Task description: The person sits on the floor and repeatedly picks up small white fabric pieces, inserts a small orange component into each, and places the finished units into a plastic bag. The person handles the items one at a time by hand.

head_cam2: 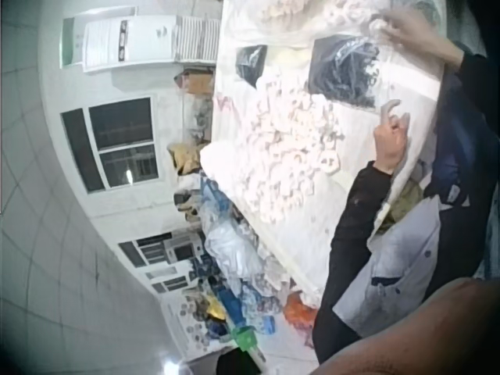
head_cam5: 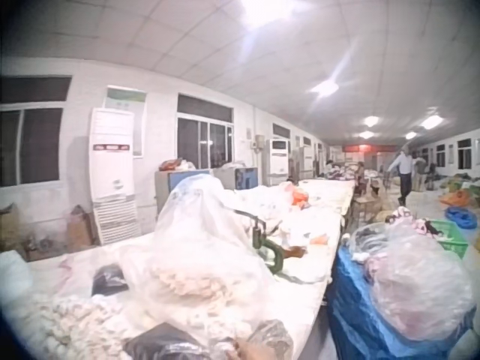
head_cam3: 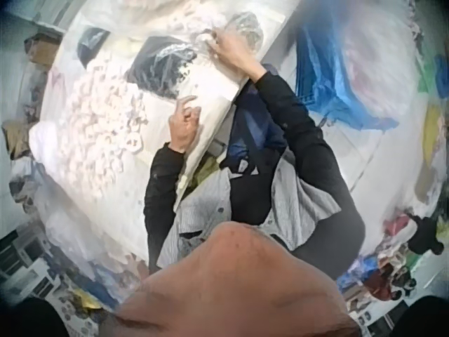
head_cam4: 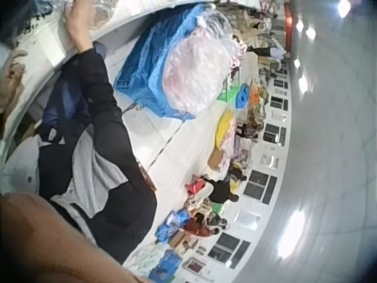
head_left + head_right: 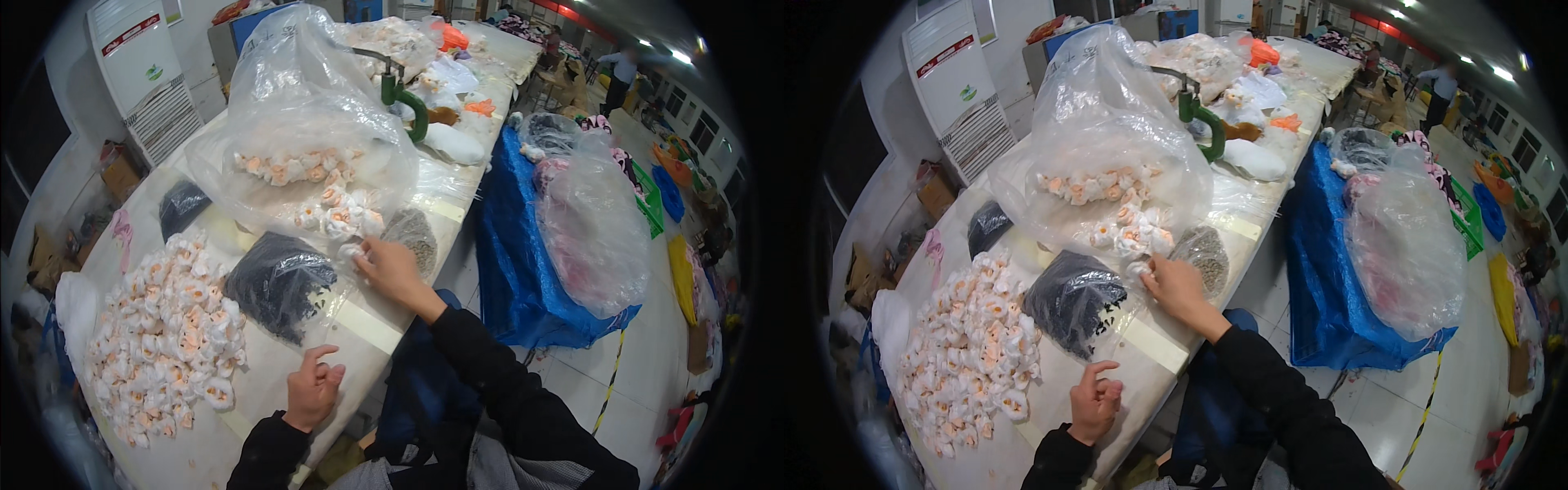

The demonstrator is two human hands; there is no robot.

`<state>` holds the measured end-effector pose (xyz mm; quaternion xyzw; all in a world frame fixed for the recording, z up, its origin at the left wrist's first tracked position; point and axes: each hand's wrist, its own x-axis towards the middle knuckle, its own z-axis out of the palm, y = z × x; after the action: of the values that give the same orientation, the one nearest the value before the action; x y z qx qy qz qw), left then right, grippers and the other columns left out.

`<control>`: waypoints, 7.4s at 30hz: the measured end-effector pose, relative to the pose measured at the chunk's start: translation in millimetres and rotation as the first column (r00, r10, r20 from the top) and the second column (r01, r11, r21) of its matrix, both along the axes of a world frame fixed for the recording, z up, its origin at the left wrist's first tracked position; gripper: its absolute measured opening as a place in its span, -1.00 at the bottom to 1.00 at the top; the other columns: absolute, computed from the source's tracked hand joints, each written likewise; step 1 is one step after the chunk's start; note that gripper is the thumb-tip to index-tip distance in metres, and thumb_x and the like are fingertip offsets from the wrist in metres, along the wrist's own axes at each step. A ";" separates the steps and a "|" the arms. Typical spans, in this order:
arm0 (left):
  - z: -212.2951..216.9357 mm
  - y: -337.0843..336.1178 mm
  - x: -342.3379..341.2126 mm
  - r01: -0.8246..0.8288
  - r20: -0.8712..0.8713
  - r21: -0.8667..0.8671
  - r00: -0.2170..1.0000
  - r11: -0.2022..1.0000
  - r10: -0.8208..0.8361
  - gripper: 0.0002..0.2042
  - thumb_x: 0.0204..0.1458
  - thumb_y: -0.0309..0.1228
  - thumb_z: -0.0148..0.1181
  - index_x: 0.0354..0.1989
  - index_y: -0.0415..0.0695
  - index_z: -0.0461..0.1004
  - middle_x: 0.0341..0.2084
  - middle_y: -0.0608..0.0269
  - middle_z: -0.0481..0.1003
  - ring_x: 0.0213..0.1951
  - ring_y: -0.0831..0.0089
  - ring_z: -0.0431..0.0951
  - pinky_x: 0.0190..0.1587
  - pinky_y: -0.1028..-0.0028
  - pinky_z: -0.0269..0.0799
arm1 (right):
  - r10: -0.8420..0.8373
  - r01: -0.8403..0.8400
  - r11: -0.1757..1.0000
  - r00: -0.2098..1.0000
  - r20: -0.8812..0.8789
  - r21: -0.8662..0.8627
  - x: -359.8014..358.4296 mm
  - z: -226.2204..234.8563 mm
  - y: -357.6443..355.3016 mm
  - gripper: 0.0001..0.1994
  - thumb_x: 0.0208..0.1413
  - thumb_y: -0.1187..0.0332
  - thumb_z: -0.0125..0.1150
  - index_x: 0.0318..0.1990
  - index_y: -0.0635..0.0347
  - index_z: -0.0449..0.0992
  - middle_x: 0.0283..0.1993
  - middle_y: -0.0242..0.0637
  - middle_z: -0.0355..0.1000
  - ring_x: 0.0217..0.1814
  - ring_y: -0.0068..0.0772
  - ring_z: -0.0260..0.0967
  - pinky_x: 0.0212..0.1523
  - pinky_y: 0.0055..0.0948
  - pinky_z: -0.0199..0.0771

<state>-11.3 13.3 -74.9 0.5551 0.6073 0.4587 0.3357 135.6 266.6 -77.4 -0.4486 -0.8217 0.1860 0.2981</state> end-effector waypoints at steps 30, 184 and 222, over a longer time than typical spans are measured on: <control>-14.1 11.2 -14.0 -0.292 0.456 0.075 0.860 0.953 0.228 -0.77 0.28 -0.38 -0.06 -0.02 -0.23 0.42 -0.38 0.25 0.52 -0.54 0.63 0.35 -0.51 0.60 0.25 | 0.220 -0.228 0.974 0.921 -0.322 0.013 -47.9 -45.3 -74.2 -0.82 0.26 0.26 0.21 -0.25 0.17 0.44 -0.32 -0.07 0.46 -0.19 0.14 0.46 -0.22 0.00 0.46; 38.7 -3.5 12.1 -0.054 0.217 -0.011 0.975 0.998 0.055 -0.84 0.13 -0.64 0.22 -0.13 -0.37 0.56 -0.24 0.14 0.58 -0.20 0.48 0.56 -0.13 0.51 0.45 | 0.292 -0.370 0.929 0.721 -0.628 0.008 34.2 21.3 -171.8 -0.48 0.06 0.47 0.47 0.19 0.24 0.43 0.11 -0.05 0.43 0.08 0.03 0.46 0.08 -0.25 0.50; 35.2 -3.8 13.0 0.095 0.037 0.070 0.995 0.993 -0.098 -0.87 0.23 -0.56 0.24 -0.08 -0.30 0.56 -0.18 0.15 0.57 -0.15 0.40 0.55 -0.05 0.44 0.46 | 0.231 -0.301 0.952 0.823 -0.519 -0.054 29.1 -38.3 -200.5 -0.74 0.16 0.45 0.23 -0.01 0.24 0.40 -0.45 0.01 0.45 -0.43 0.25 0.45 -0.45 -0.05 0.43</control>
<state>1.7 9.4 -39.7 0.5855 0.5570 0.4734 0.3505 164.7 66.1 -115.7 -0.2838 -0.7546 0.3914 0.4437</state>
